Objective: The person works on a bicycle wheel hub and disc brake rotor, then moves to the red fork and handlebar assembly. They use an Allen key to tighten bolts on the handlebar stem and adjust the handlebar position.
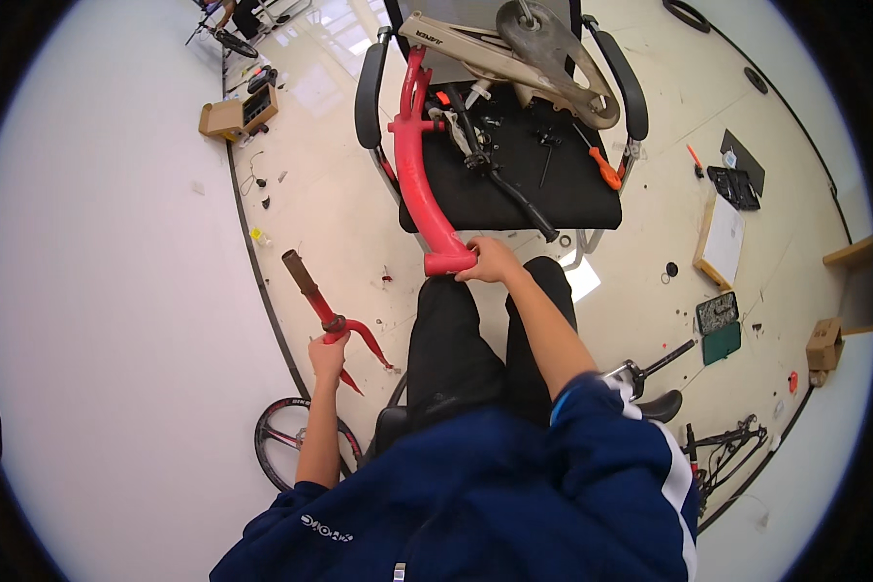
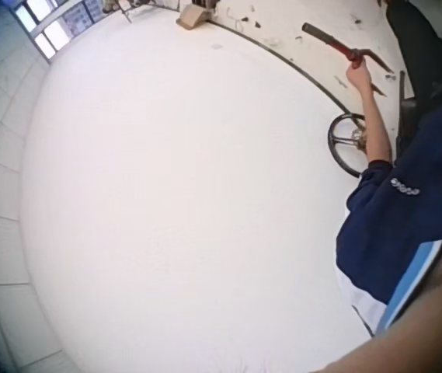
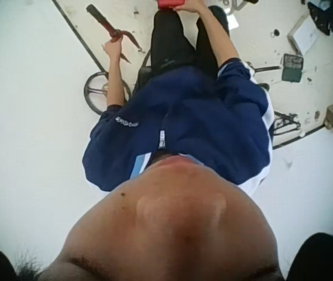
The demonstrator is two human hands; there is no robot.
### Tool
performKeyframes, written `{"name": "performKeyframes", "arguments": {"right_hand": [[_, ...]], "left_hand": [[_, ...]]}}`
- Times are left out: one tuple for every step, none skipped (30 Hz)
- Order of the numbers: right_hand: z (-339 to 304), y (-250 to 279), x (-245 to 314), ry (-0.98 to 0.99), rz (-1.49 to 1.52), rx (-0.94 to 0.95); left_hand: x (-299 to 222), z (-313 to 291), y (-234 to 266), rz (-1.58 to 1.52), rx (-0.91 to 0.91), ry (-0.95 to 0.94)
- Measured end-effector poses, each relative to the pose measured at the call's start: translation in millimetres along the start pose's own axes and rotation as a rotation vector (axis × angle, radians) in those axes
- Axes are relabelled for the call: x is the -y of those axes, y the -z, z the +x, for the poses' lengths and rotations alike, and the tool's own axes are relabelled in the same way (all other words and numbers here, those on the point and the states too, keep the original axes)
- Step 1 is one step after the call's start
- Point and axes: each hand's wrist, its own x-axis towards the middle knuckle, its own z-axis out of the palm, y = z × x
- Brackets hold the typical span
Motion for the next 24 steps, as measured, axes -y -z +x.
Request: {"name": "performKeyframes", "arguments": {"right_hand": [[-13,-1,0,0.017,0.071,-0.144],[-28,-2,5,0.035,0.144,-0.279],[-44,1,9,-0.017,0.138,-0.351],[-56,6,14,-0.013,0.162,-0.381],[-67,10,15,-0.011,0.190,-0.409],[-75,14,19,-0.013,0.218,-0.435],[-82,19,26,0.015,0.195,-0.432],[-88,28,41,0.051,0.268,-0.377],[-91,39,65,0.083,0.342,-0.327],[-91,48,88,0.115,0.423,-0.281],[-92,55,107,0.200,0.471,-0.218],[-92,62,123,0.283,0.513,-0.159],[-93,68,141,0.324,0.585,-0.136],[-94,72,158,0.365,0.657,-0.114],[-94,73,169,0.403,0.728,-0.094],[-90,71,175,0.461,0.688,-0.119],[-92,70,180,0.411,0.743,-0.068],[-96,72,186,0.360,0.799,-0.016],[-97,72,184,0.311,0.796,-0.049],[-96,72,182,0.262,0.792,-0.081],[-96,72,181,0.214,0.789,-0.113],[-98,74,179,0.198,0.830,-0.118],[-100,79,177,0.183,0.872,-0.123],[-102,83,176,0.168,0.913,-0.127]], "left_hand": [[-1,-9,4,0.008,-0.020,0.000],[-5,-17,9,-0.027,-0.007,-0.004],[-13,-20,16,-0.062,0.004,-0.007],[-26,-22,21,-0.103,0.006,-0.014],[-41,-21,24,-0.093,0.013,-0.075],[-58,-21,26,-0.081,0.021,-0.134],[-84,-25,30,-0.097,0.070,-0.162],[-111,-32,34,-0.112,0.126,-0.190],[-135,-37,37,-0.117,0.192,-0.200],[-157,-44,43,-0.115,0.257,-0.217],[-181,-55,47,-0.110,0.313,-0.264],[-203,-67,48,-0.108,0.374,-0.313],[-218,-74,45,-0.106,0.433,-0.367],[-223,-73,38,-0.081,0.458,-0.418],[-226,-72,29,-0.056,0.487,-0.469],[-231,-74,22,-0.031,0.512,-0.519],[-237,-78,16,-0.001,0.532,-0.516],[-243,-85,12,0.012,0.516,-0.565],[-248,-92,6,0.022,0.501,-0.614],[-252,-98,2,0.033,0.485,-0.662],[-258,-105,2,0.108,0.479,-0.666],[-259,-110,2,0.096,0.477,-0.677],[-259,-114,1,0.083,0.474,-0.688],[-261,-118,2,0.070,0.470,-0.698]]}}
